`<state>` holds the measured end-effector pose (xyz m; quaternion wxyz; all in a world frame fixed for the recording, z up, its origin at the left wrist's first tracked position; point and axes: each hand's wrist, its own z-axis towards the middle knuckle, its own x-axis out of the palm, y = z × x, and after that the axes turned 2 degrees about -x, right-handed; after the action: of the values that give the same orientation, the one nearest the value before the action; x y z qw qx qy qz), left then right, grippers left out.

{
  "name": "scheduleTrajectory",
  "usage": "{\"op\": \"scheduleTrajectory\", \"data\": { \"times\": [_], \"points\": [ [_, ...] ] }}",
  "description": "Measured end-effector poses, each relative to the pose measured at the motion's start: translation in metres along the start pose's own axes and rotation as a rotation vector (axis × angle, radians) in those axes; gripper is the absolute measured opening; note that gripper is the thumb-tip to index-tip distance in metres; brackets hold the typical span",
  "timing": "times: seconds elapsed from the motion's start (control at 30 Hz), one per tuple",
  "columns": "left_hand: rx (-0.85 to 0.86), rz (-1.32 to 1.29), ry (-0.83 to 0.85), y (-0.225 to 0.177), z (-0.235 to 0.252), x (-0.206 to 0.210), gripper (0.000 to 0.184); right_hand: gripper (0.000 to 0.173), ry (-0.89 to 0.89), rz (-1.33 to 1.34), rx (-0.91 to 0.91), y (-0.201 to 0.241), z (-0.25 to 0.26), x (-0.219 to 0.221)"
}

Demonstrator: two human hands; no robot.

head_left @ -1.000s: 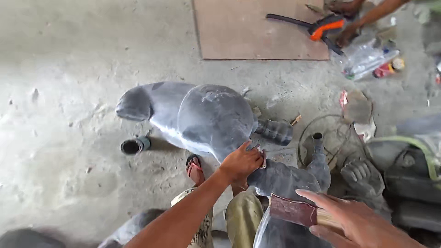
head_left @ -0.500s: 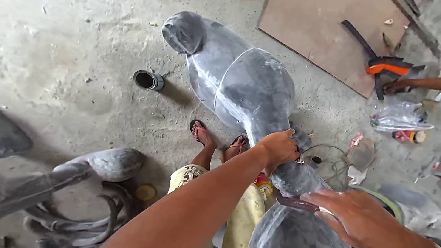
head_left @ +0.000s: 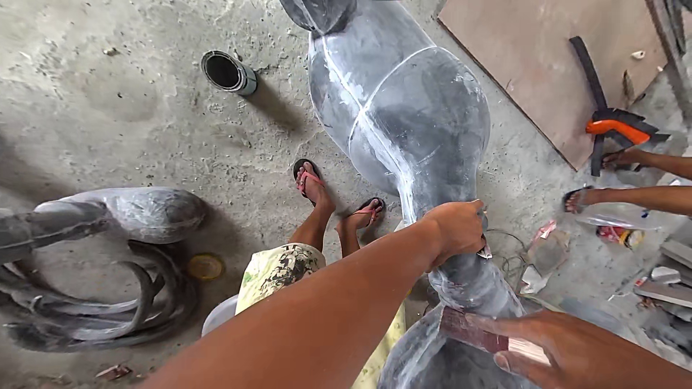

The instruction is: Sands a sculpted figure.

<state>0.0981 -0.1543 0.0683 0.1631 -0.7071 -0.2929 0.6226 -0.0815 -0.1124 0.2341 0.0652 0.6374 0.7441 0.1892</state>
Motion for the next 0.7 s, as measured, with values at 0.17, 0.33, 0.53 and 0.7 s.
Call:
{"op": "scheduleTrajectory", "data": {
  "times": [0.17, 0.33, 0.53, 0.7],
  "points": [
    [-0.019, -0.004, -0.011, -0.001, 0.001, 0.010, 0.052, 0.054, 0.084, -0.146, 0.167, 0.040, 0.039, 0.012],
    [-0.049, -0.013, -0.033, -0.002, 0.003, 0.006, 0.057, 0.055, 0.126, -0.104, 0.237, 0.048, 0.021, 0.003],
    [-0.037, 0.004, -0.100, -0.001, 0.001, 0.012, 0.051, 0.056, 0.158, -0.130, 0.343, 0.069, 0.051, 0.004],
    [-0.039, -0.008, -0.059, 0.004, 0.005, 0.003, 0.053, 0.055, 0.136, -0.135, 0.324, 0.053, 0.019, 0.000]
  ]
}}
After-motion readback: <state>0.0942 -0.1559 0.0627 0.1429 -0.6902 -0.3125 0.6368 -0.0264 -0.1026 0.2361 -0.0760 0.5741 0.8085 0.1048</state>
